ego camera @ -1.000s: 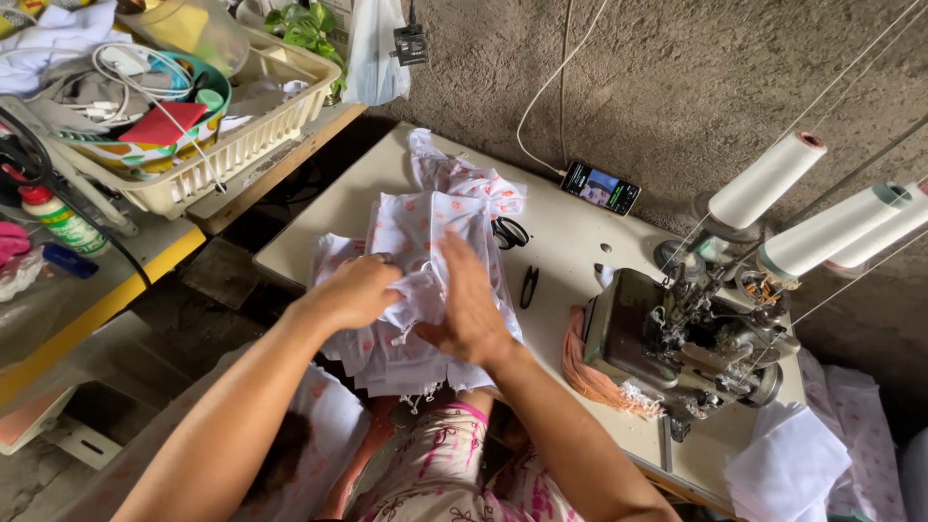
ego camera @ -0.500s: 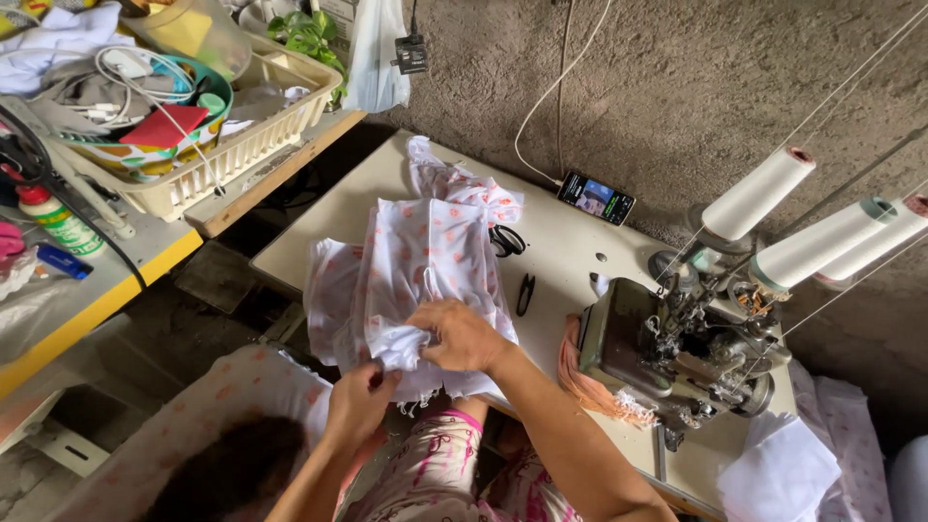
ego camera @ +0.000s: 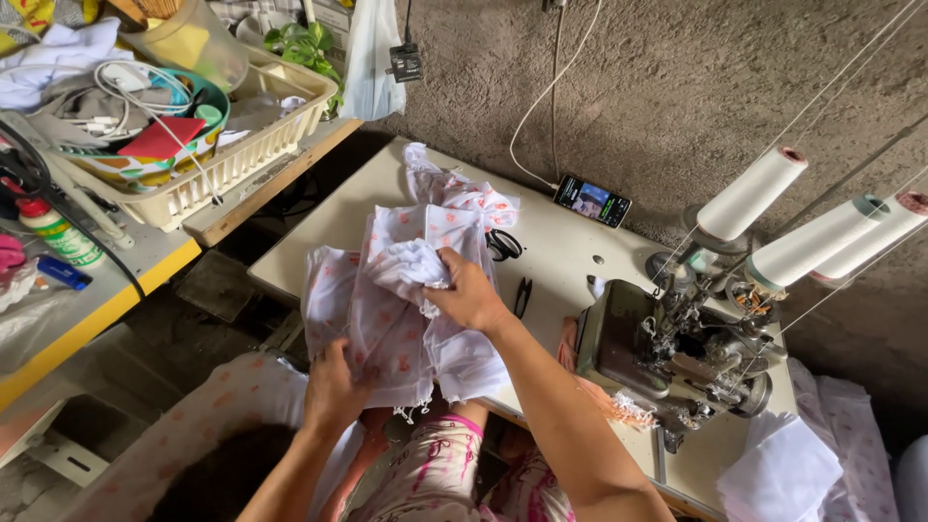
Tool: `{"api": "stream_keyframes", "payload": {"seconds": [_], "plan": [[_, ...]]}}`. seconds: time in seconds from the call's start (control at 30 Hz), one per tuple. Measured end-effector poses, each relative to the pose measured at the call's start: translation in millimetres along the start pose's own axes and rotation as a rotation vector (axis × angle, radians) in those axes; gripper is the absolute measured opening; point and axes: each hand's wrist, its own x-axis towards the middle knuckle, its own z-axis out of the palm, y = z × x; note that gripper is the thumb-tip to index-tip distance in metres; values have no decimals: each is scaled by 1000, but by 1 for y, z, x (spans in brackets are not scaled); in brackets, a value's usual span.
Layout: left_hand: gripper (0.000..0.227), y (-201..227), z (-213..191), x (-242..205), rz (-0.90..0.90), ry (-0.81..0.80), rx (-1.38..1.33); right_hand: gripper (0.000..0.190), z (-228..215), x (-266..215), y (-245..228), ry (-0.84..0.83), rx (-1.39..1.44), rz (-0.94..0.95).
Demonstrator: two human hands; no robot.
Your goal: The person is sorting and folding small patterned fabric garments at a sewing workstation.
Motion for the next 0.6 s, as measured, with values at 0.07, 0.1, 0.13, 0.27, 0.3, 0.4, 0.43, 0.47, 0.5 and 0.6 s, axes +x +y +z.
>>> {"api": "stream_keyframes", "payload": {"seconds": [0.07,0.1,0.13,0.27,0.3,0.4,0.43,0.47,0.5,0.6], "plan": [[43,-16,8,1,47,84,5,28,-6,4,-14,-24,16,26],[22,-25,13,1,89,168,9,32,-8,5,-20,-51,33,53],[22,-20,8,6,92,165,10,32,-10,6,-25,-47,34,55],[20,57,-44,-1,75,214,-223,28,-12,10,-33,-92,-11,28],[33,92,-66,-8,-188,37,-404,25,-12,12,-33,-80,7,2],[22,71,-15,5,-367,35,-1178,41,-11,19,-32,8,82,-18],[22,57,0,0,-364,31,-1177,41,-13,10,-43,12,81,-17],[27,44,16,-4,-385,-24,-1234,42,-15,1,-54,0,64,-48],[34,30,32,-9,-406,-80,-1291,44,-17,-7,-64,-12,46,-79],[76,26,26,-30,-589,-136,-1109,47,-4,-35,-62,-187,-173,-181]]}}
